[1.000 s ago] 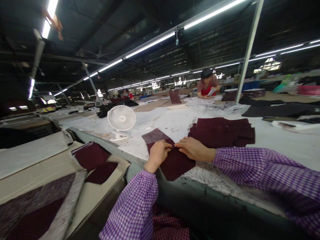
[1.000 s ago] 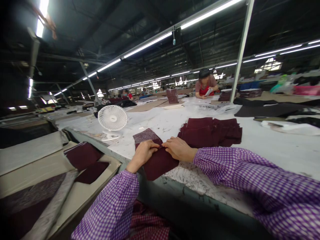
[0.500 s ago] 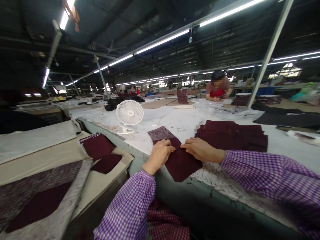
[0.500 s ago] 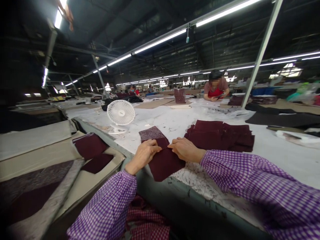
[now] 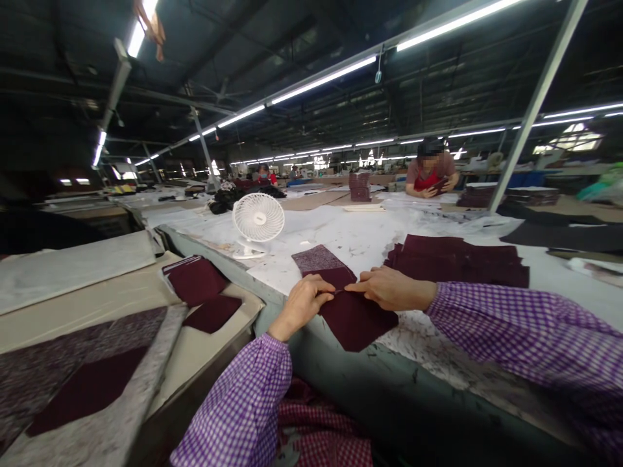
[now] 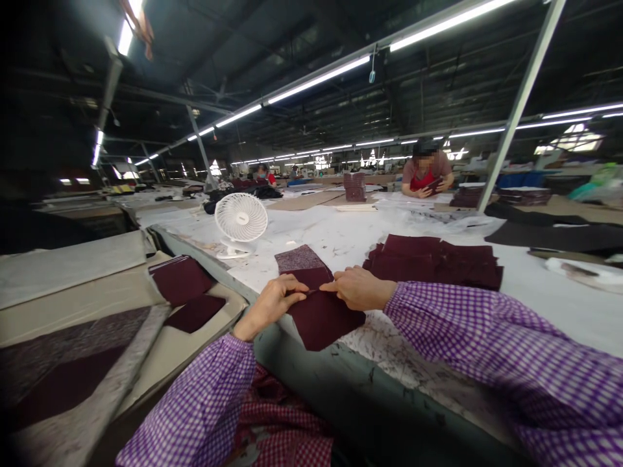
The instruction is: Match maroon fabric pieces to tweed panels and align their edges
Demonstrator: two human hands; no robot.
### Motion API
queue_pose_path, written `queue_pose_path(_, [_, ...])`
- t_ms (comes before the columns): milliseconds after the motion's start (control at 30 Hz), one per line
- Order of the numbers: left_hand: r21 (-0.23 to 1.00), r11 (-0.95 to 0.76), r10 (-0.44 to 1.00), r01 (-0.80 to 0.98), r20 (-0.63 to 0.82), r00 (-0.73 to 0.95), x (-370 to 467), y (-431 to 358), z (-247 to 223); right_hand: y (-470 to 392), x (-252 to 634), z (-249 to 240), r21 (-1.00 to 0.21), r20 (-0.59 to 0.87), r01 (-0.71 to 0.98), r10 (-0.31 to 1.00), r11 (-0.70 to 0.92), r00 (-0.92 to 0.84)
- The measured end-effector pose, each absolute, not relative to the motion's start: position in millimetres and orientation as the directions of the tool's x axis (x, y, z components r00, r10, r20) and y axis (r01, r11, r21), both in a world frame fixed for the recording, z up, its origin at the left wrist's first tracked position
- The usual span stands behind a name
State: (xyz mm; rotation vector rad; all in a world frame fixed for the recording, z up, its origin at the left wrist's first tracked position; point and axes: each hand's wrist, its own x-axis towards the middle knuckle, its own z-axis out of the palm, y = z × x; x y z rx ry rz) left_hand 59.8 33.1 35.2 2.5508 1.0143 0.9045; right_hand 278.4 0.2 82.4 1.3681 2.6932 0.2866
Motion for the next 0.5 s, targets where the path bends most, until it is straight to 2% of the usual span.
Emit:
queue_pose_path(100, [0.426,-0.727,0.686,0.538,0.484,0.544,53.4,27.2,33.1,0.8,279.1,85.1,0.207,-0.026,0.781,0.802,0.589,-0.597])
queue_pose_path(300, [0.288,-0.784,0.603,0.550,0.564,0.564,49.6,18.3,27.6,-0.2,270.3,95.0,0.239,-0.136,0.757,0.793,0.608,-0.594])
queue_pose_path(500, [0.291,-0.788,0.601,0.543,0.559,0.571,48.2,19.3,28.0,4.9,267.5,96.0,0.251,-0.136,0.724,0.764,0.643,-0.631])
